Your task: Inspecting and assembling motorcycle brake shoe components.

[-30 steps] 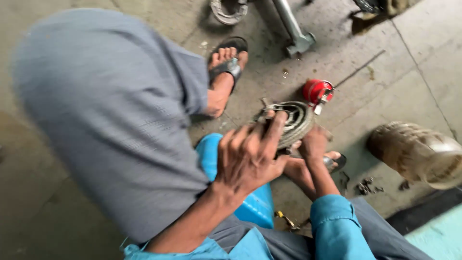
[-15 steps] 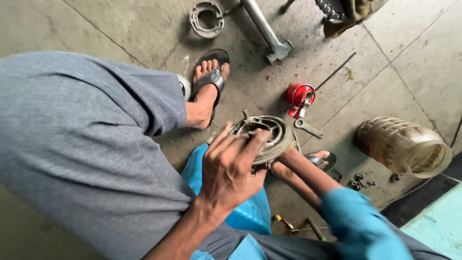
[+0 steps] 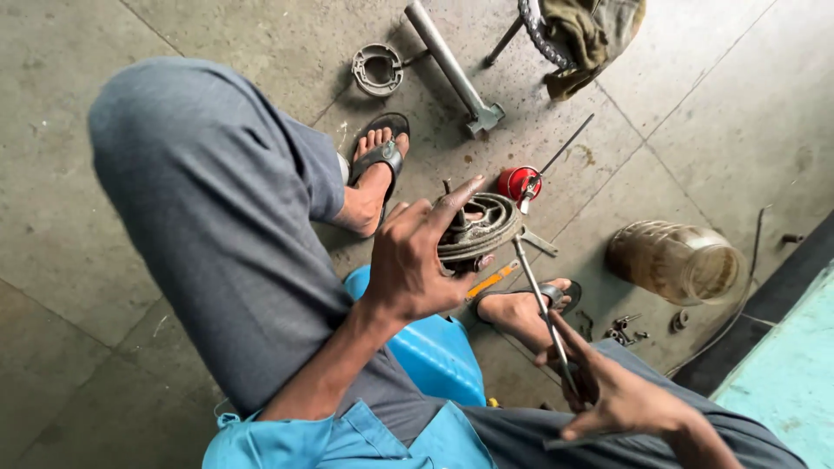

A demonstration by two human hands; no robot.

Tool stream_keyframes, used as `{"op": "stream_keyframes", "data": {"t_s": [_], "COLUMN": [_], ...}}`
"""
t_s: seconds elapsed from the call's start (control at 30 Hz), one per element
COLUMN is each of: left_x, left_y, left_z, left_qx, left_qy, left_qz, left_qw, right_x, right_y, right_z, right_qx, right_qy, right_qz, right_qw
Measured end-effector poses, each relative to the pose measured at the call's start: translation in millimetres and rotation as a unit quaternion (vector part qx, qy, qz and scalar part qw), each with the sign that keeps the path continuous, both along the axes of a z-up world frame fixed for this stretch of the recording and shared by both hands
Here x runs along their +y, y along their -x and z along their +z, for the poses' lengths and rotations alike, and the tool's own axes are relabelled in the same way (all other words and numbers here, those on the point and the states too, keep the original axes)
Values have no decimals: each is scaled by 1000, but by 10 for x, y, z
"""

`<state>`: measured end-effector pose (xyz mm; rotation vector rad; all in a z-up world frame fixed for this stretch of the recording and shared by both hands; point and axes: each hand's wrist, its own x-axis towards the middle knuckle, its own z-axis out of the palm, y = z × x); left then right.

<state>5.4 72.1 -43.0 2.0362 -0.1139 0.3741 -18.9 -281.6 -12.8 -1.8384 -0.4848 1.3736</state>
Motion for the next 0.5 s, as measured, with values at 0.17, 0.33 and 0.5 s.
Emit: {"op": "stream_keyframes", "data": {"t_s": [0.17,0.33,0.5], "left_x": [6,-33,-17], "left_y": [28,23,10], "left_z": [83,87,66], "left_qx": [7,10,12], "left_qy": [34,67,48], "left_qz": [24,52,63], "left_qw": [999,996,997], "right_x": [-107,334,361], "right_y": [170,195,517], "right_z": [78,323,-329], "right_qx": [86,78,-221], "right_qy": [82,177,307], "right_qz": [-23,47,123], "right_qw": [993,980,917]}}
